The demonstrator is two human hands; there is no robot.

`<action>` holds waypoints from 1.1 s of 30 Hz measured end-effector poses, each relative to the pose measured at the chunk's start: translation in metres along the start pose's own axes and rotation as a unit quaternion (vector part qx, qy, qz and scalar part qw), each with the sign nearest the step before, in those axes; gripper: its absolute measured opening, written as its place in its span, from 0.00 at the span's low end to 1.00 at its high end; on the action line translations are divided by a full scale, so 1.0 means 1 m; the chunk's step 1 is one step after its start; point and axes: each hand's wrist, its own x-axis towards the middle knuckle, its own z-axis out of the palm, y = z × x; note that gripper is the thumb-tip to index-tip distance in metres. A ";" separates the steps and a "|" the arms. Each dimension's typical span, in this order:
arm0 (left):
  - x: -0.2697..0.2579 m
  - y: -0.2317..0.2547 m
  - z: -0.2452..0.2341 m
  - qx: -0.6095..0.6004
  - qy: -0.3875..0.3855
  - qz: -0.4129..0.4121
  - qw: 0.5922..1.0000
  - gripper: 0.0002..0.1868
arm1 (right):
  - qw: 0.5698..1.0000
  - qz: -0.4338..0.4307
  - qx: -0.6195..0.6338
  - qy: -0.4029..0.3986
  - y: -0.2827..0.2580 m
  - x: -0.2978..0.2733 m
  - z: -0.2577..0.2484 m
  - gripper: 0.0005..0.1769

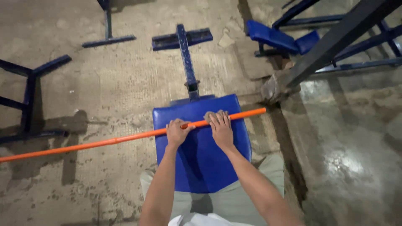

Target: Cleaning a weight machine pad and an orange plastic bar using a cloth.

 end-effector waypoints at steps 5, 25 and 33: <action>-0.004 -0.011 -0.005 -0.002 0.011 -0.003 1.000 0.22 | 1.000 0.011 -0.025 0.001 0.017 -0.006 0.000 0.21; -0.023 0.068 0.054 -0.036 0.169 -0.062 0.983 0.21 | 0.997 0.028 -0.071 0.018 0.010 0.004 -0.009 0.22; -0.023 0.063 0.052 -0.002 0.163 -0.060 0.985 0.23 | 0.999 0.012 -0.026 0.016 0.029 -0.004 -0.006 0.20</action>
